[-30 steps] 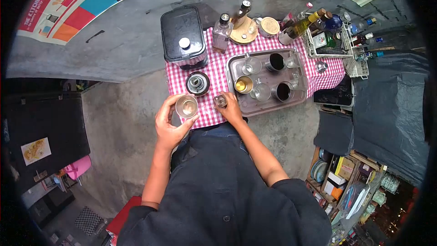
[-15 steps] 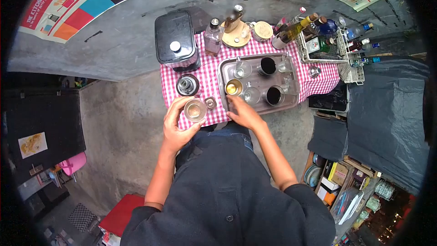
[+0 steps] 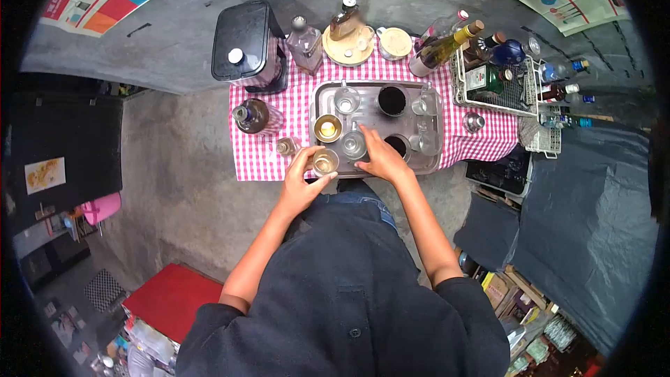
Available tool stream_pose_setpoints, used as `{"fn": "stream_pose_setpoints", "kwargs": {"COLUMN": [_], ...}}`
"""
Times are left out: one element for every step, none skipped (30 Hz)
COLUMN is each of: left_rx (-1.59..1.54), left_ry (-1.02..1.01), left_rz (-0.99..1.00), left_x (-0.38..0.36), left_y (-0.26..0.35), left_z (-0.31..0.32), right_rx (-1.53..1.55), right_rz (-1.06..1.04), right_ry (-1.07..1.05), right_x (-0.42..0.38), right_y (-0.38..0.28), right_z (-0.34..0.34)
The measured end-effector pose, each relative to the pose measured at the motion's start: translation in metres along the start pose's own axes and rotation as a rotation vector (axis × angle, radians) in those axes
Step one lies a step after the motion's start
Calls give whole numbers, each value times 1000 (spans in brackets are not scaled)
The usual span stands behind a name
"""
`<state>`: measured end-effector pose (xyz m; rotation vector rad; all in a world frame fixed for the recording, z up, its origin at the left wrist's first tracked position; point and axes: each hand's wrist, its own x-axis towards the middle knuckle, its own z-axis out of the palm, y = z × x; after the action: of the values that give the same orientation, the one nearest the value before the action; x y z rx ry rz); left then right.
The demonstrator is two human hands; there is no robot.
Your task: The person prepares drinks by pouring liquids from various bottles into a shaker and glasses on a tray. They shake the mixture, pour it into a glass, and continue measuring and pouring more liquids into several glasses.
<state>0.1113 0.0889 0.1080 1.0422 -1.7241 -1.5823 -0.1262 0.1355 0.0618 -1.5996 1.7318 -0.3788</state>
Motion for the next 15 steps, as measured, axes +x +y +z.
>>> {"fn": "stream_pose_setpoints", "kwargs": {"left_rx": [-1,-4,65,63,79,95,56,55,159,261,258,256,364,472,392], "left_ry": [22,44,93,106,137,168,200,210,230,249,270,280,288,295,296], "left_rz": [-86,-171,-152,-155,-238,-322,-294,-295,-330,-365,-370,-368,-382,-397,-461], "left_x": [0,0,1,3,6,8,12,14,18,21,25,29,32,35,39], "left_y": [-8,-16,-19,-24,-32,-41,-49,-56,-57,-57,-58,-61,-64,-67,-56], "left_z": [6,12,18,22,25,28,31,32,33,35,36,36,37,37,37], "right_rx": [-19,-39,-43,-44,-44,-47,-48,-49,-52,-52,-54,-60,-56,-52,-50], "right_rz": [-7,-14,-23,-41,-58,-67,-68,-69,-77,-69,-63,-71,-84,-98,-103], "right_ry": [-20,-38,-46,-51,-56,-63,-82,-100,-105,-128,-151,-153,-139,-126,-133], "right_x": [2,4,5,6,7,8,10,11,11,12,12,13,12,11,12], "right_y": [4,7,9,11,13,15,16,18,17,17,17,17,16,16,16], "right_z": [1,2,2,2,2,2,1,1,0,-1,-3,-5,-5,-6,-6]}}
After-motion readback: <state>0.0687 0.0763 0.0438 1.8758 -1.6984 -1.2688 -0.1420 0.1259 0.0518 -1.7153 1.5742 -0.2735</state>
